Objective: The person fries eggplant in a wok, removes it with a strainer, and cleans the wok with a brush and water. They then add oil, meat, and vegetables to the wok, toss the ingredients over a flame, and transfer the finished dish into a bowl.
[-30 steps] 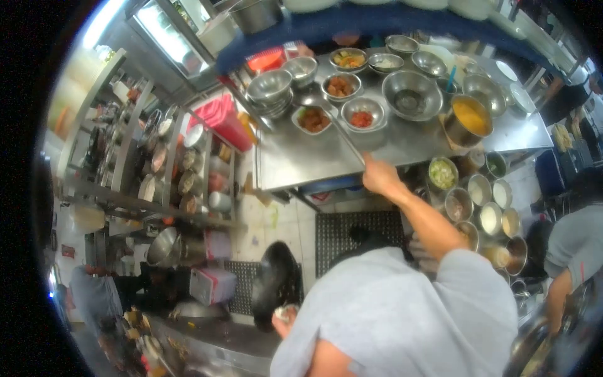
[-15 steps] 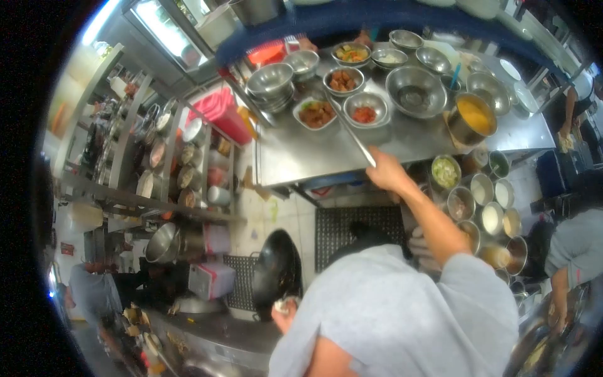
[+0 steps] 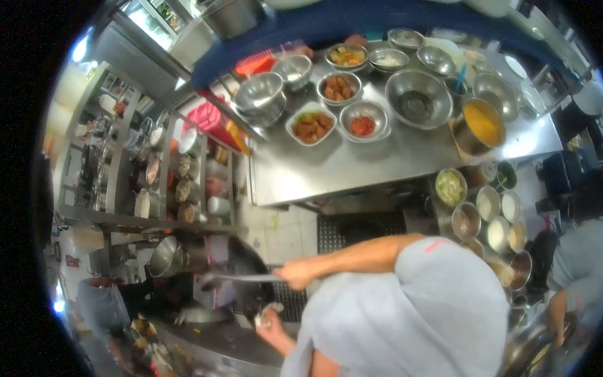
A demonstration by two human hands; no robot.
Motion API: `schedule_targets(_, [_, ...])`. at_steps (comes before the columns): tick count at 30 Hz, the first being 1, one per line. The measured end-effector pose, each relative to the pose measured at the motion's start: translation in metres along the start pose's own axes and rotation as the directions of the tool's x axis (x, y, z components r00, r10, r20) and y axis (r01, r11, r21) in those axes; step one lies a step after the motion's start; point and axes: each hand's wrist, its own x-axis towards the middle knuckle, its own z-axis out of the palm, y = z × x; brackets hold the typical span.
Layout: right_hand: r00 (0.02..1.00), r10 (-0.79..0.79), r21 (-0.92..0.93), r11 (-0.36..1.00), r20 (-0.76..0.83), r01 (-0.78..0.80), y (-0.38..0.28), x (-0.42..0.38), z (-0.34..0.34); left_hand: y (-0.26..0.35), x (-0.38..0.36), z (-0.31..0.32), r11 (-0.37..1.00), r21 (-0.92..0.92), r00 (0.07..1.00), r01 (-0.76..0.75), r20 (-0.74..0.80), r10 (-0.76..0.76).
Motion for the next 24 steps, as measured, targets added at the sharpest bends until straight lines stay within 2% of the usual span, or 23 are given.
schedule_targets(1, [0.997,-0.072,0.062,0.995,-0.022,0.073,-0.017,-0.001,-0.026,0.026,-0.067,0.059,0.748,0.545,0.917,-0.379,0.111,0.384])
schedule_targets(2, [0.988,-0.146,0.12,0.981,-0.044,0.15,-0.028,0.001,-0.053,0.024,-0.078,0.054,0.744,0.534,0.894,-0.402,0.051,0.446])
schedule_targets(3, [0.945,-0.299,0.324,0.888,-0.135,0.327,-0.022,0.013,-0.056,0.032,-0.071,0.013,0.997,-0.037,0.991,-0.064,-0.121,0.059])
schedule_targets(4, [0.877,-0.418,0.44,0.759,-0.237,0.481,-0.018,0.027,-0.058,0.044,-0.097,0.028,0.997,-0.029,0.985,-0.069,-0.158,0.064])
schedule_targets(5, [0.956,-0.286,0.594,0.782,0.067,0.192,-0.007,0.03,-0.063,0.054,-0.131,0.046,0.973,0.129,0.936,-0.192,-0.276,0.221])
schedule_targets(6, [0.907,-0.167,0.631,0.765,0.386,-0.128,-0.007,0.028,-0.079,0.063,-0.154,0.059,0.911,0.301,0.85,-0.282,-0.361,0.382])
schedule_targets(7, [0.947,-0.127,0.53,0.847,0.294,-0.051,-0.006,0.028,-0.078,0.07,-0.17,0.05,0.956,-0.154,0.892,-0.249,-0.421,0.165])
schedule_targets(8, [0.931,-0.15,0.538,0.841,0.333,-0.057,-0.006,0.025,-0.076,0.072,-0.196,0.043,0.955,-0.142,0.87,-0.259,-0.465,0.167])
schedule_targets(9, [0.9,-0.14,0.586,0.797,0.414,-0.145,-0.011,0.02,-0.082,0.079,-0.231,0.049,0.784,-0.506,0.866,-0.359,-0.494,0.078])
schedule_targets(10, [0.859,-0.131,0.614,0.752,0.495,-0.24,-0.015,0.02,-0.082,0.08,-0.258,0.053,0.465,-0.771,0.871,-0.436,-0.491,0.003])
schedule_targets(11, [0.839,-0.132,0.636,0.716,0.528,-0.288,-0.013,0.025,-0.074,0.072,-0.281,0.043,0.45,-0.756,0.845,-0.476,-0.535,-0.004])
schedule_targets(13, [0.787,-0.14,0.606,0.722,0.601,-0.334,-0.009,0.043,-0.06,0.056,-0.336,0.014,0.443,-0.714,0.84,-0.542,-0.445,0.31])
schedule_targets(14, [0.759,-0.133,0.583,0.728,0.637,-0.361,-0.012,0.052,-0.055,0.046,-0.348,0.011,0.675,-0.066,0.534,-0.735,-0.669,0.516])
schedule_targets(15, [0.751,-0.088,0.555,0.73,0.655,-0.399,-0.024,0.054,-0.064,0.043,-0.356,0.024,0.629,0.604,0.195,-0.49,-0.627,0.754])
schedule_targets(16, [0.723,-0.06,0.51,0.748,0.689,-0.424,-0.039,0.055,-0.068,0.05,-0.37,0.029,0.443,0.896,0.128,-0.035,-0.436,0.891])
schedule_targets(17, [0.723,-0.061,0.512,0.747,0.688,-0.424,-0.036,0.06,-0.05,0.083,-0.366,0.09,0.373,0.906,0.062,0.201,-0.392,0.918])
schedule_targets(18, [0.696,0.017,0.386,0.822,0.718,-0.418,-0.043,0.065,-0.043,0.083,-0.381,0.088,0.321,0.81,0.028,0.491,-0.383,0.923])
schedule_targets(19, [0.679,0.034,0.329,0.857,0.733,-0.397,-0.054,0.068,-0.041,0.075,-0.389,0.079,0.518,0.706,-0.089,0.483,-0.549,0.831])
schedule_targets(20, [0.633,0.018,0.327,0.845,0.774,-0.424,-0.069,0.072,-0.037,0.005,-0.429,0.0,0.766,0.601,-0.208,-0.229,-0.799,0.564])
schedule_targets(21, [0.648,0.01,0.309,0.874,0.761,-0.375,-0.068,0.076,-0.019,0.022,-0.425,0.015,0.727,0.22,-0.199,-0.651,-0.973,0.116])
schedule_targets(22, [0.664,0.03,0.28,0.892,0.747,-0.355,-0.083,0.076,-0.006,0.037,-0.42,0.027,0.685,0.259,-0.351,-0.681,-0.937,0.006])
schedule_targets(23, [0.625,0.051,0.247,0.891,0.779,-0.38,-0.095,0.082,0.006,0.025,-0.436,0.011,0.353,0.084,-0.138,-0.932,-0.982,-0.129])
schedule_targets(24, [0.615,0.023,0.199,0.937,0.788,-0.289,-0.115,0.084,0.017,0.01,-0.446,0.007,0.292,0.071,-0.094,-0.954,-0.993,-0.066])
